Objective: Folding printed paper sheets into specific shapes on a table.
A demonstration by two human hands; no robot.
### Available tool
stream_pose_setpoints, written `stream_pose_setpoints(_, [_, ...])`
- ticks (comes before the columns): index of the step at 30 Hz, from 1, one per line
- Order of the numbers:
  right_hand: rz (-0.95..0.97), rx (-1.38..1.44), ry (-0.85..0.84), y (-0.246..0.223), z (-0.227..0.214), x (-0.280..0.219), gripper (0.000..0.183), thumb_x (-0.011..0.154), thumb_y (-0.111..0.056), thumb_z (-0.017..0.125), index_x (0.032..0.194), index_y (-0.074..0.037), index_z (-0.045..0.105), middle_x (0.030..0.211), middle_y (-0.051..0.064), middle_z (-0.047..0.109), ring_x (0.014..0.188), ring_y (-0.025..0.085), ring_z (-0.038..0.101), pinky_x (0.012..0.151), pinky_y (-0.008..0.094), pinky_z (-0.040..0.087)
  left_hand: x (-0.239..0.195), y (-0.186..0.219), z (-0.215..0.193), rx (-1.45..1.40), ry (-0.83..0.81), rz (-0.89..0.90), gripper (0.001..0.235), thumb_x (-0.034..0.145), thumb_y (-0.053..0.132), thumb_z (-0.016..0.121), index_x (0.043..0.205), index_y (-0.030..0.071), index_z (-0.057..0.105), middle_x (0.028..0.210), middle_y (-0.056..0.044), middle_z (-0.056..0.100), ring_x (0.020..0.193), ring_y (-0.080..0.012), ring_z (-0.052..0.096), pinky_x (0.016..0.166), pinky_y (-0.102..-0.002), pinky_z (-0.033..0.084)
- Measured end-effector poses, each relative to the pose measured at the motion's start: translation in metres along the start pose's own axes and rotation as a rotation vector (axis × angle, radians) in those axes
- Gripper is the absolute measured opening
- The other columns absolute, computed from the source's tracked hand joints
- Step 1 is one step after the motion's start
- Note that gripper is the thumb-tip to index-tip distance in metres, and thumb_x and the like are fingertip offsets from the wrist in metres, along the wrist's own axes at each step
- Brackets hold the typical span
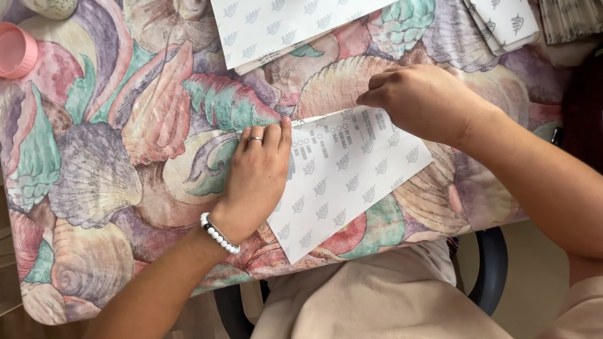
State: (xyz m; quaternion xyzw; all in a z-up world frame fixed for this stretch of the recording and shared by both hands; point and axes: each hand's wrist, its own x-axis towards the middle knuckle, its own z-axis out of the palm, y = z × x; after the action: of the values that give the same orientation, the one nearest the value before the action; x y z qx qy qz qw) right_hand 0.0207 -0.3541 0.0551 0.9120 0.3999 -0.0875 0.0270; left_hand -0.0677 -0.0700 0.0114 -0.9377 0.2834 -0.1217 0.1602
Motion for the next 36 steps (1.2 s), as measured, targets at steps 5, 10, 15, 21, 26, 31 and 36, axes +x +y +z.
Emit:
stream_pose_setpoints(5, [0.015,-0.068,-0.003,0.003,0.006,-0.006,0.062,0.086,0.017,0.051,0.134,-0.019,0.067,0.116,-0.001,0.073,0.094,0.019,0.073,0.054,0.037,0.065,-0.001,-0.001,0.002,0.009,0.004,0.014,0.054,0.095,0.012,0.051,0.148,0.002,0.05,0.112,-0.009,0.055,0.099,-0.0268,0.053,0.099,-0.036,0.049])
stream_pose_setpoints(10, [-0.043,-0.138,0.003,-0.005,0.01,-0.013,0.061,0.09,0.007,0.058,0.146,-0.018,0.057,0.106,0.0,0.071,0.089,0.021,0.068,0.066,0.036,0.065,0.001,-0.003,-0.002,0.052,-0.015,0.028,0.062,0.092,0.014,0.052,0.154,0.007,0.047,0.1,-0.004,0.051,0.088,-0.023,0.048,0.088,-0.032,0.048])
stream_pose_setpoints(15, [-0.131,-0.25,0.106,-0.013,0.019,-0.016,0.065,0.09,0.001,0.064,0.152,-0.015,0.051,0.101,0.0,0.067,0.083,0.017,0.065,0.062,0.031,0.064,-0.001,-0.002,-0.001,0.036,-0.005,0.019,0.065,0.09,0.017,0.059,0.154,0.014,0.048,0.1,-0.003,0.05,0.086,-0.0222,0.048,0.093,-0.033,0.05])
stream_pose_setpoints(21, [-0.102,-0.411,0.117,-0.019,0.025,-0.016,0.063,0.095,-0.006,0.057,0.155,-0.022,0.05,0.097,-0.004,0.066,0.078,0.015,0.062,0.054,0.027,0.059,-0.004,-0.003,0.002,0.008,-0.017,0.015,0.069,0.089,0.012,0.055,0.157,0.016,0.045,0.107,-0.006,0.051,0.094,-0.0267,0.05,0.096,-0.035,0.048])
stream_pose_setpoints(26, [-0.042,-0.404,-0.009,-0.026,0.019,-0.012,0.062,0.097,-0.006,0.052,0.157,-0.02,0.045,0.109,0.001,0.067,0.089,0.019,0.066,0.059,0.028,0.063,-0.004,-0.003,0.002,0.021,-0.029,0.014,0.067,0.091,0.017,0.055,0.158,0.017,0.044,0.111,-0.005,0.051,0.097,-0.027,0.051,0.097,-0.035,0.046])
stream_pose_setpoints(31, [-0.057,-0.478,-0.07,-0.037,0.003,-0.008,0.079,0.095,-0.004,0.055,0.166,-0.026,0.027,0.09,-0.001,0.066,0.074,0.014,0.064,0.054,0.025,0.058,0.0,-0.008,-0.002,-0.012,-0.045,0.02,0.069,0.09,0.013,0.056,0.157,0.019,0.045,0.11,-0.003,0.052,0.094,-0.0252,0.05,0.081,-0.03,0.05])
stream_pose_setpoints(36, [-0.047,-0.517,-0.114,-0.041,0.002,-0.003,0.083,0.096,-0.005,0.054,0.168,-0.03,0.022,0.087,0.0,0.066,0.071,0.014,0.066,0.054,0.025,0.058,0.0,-0.015,-0.001,-0.133,0.019,0.016,0.066,0.086,0.006,0.058,0.151,0.018,0.052,0.112,-0.003,0.052,0.098,-0.028,0.052,0.068,-0.03,0.054])
